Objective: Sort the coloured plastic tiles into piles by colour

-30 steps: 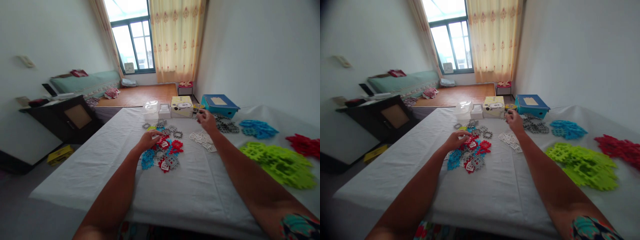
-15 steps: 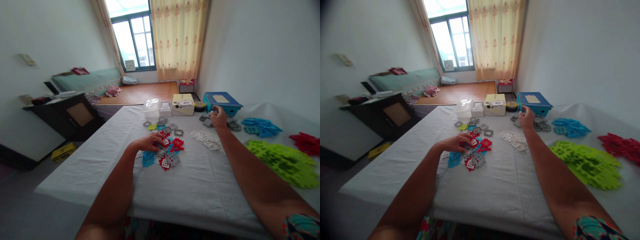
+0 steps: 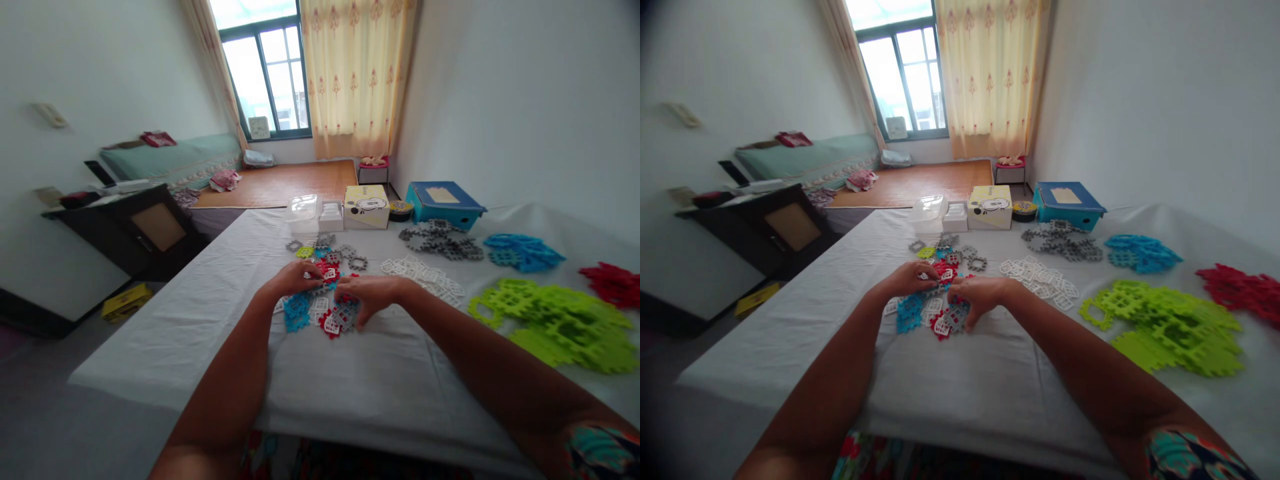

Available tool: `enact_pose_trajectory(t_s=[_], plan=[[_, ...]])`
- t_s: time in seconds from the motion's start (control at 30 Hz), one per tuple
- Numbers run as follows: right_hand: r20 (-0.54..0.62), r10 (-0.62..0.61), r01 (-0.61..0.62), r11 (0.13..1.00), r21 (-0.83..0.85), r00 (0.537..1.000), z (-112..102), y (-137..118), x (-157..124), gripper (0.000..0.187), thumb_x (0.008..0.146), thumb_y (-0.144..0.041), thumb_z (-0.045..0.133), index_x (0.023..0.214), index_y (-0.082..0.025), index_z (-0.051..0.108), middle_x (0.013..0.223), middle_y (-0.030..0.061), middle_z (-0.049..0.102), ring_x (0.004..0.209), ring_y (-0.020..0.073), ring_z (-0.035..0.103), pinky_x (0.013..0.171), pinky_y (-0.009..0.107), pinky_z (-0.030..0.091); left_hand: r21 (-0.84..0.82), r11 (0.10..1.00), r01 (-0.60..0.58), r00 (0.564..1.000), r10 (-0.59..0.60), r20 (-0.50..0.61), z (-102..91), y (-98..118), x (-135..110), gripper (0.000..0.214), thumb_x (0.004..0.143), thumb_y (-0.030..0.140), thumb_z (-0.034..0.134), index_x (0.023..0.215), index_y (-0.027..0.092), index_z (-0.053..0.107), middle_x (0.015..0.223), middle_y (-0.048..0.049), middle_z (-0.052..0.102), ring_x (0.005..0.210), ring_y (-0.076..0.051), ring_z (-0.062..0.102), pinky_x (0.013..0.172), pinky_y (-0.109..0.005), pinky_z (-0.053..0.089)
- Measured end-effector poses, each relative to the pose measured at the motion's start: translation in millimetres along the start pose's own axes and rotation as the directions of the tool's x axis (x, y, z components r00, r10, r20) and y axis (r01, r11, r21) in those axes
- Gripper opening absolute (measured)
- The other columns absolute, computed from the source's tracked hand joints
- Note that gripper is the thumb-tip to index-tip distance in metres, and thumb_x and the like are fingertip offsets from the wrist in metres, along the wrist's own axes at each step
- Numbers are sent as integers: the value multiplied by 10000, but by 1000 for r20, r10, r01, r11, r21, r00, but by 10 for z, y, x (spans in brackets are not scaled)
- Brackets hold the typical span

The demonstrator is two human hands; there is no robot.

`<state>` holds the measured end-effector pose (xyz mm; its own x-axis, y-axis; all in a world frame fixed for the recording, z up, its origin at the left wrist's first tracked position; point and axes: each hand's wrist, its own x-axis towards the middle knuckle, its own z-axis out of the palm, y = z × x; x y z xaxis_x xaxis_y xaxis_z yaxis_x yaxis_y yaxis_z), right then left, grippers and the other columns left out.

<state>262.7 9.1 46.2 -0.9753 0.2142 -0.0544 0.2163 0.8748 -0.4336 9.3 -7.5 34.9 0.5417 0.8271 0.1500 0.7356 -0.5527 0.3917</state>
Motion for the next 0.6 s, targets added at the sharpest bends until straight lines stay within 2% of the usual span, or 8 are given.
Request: enact_pose_trajectory(t_s=[0.1, 0.2, 0.33, 0.4, 0.47, 0.5, 0.53, 0.6], plan=[[-19, -1, 0, 998, -70, 1000, 41, -29, 22, 570, 632, -390, 794, 1117, -149, 617, 1053, 90, 582, 817, 167, 557, 725, 270, 453, 27, 999, 34, 999, -35, 29, -12, 44, 1, 213, 765, 281, 666, 954, 215, 739, 886, -24, 693, 811, -157, 609, 749, -237, 445], [-75, -1, 2, 1000, 3, 997, 16, -22, 14, 559, 688, -350, 738, 1193, -152, 602, 981, 65, 628, 759, 147, 565, 710, 257, 449, 57, 996, 72, 997, -74, 25, -10, 61, 1, 227, 759, 201, 624, 952, 227, 741, 890, -18, 684, 805, -150, 606, 743, -228, 446], [-182, 75, -15, 950, 311, 980, -83, 113, -35, 464, 792, -403, 624, 1182, -153, 614, 981, 55, 666, 779, 145, 596, 719, 254, 463, 24, 993, 115, 993, -114, -24, 7, 30, -4, 231, 754, 212, 598, 934, 237, 740, 903, -12, 674, 780, -134, 603, 737, -219, 465], [-248, 176, -8, 829, 559, 953, -138, 257, -85, 435, 835, -456, 553, 1125, -138, 617, 995, 81, 676, 777, 151, 616, 702, 269, 488, -42, 992, 116, 992, -118, -49, 10, 7, -8, 234, 756, 241, 592, 940, 232, 735, 930, -18, 673, 771, -130, 602, 722, -218, 481], [-322, 366, 21, 633, 774, 873, -194, 445, -164, 406, 879, -467, 455, 1072, -138, 595, 967, 110, 694, 731, 154, 631, 659, 284, 511, -124, 987, 105, 991, -115, -72, 2, -7, -12, 239, 760, 273, 587, 941, 218, 731, 958, -32, 673, 776, -136, 603, 706, -224, 499], [-354, 477, 51, 538, 841, 805, -224, 549, -216, 388, 894, -458, 410, 1051, -146, 579, 949, 121, 703, 704, 155, 634, 637, 287, 517, -159, 982, 100, 990, -114, -79, -5, -10, -14, 242, 762, 287, 586, 940, 210, 730, 967, -40, 674, 784, -141, 605, 701, -229, 506], [-384, 585, 89, 468, 879, 714, -257, 655, -276, 370, 903, -446, 376, 1031, -154, 563, 934, 128, 710, 681, 154, 633, 621, 286, 521, -186, 978, 99, 990, -116, -83, -13, -10, -15, 246, 762, 297, 584, 937, 203, 729, 970, -46, 674, 790, -146, 607, 696, -234, 511], [-440, 749, 167, 415, 894, 495, -325, 866, -412, 341, 910, -438, 346, 990, -171, 542, 900, 125, 717, 651, 148, 627, 606, 277, 524, -213, 972, 102, 990, -121, -75, -26, -5, -15, 243, 759, 295, 583, 925, 196, 731, 970, -52, 678, 805, -153, 610, 695, -239, 516]])
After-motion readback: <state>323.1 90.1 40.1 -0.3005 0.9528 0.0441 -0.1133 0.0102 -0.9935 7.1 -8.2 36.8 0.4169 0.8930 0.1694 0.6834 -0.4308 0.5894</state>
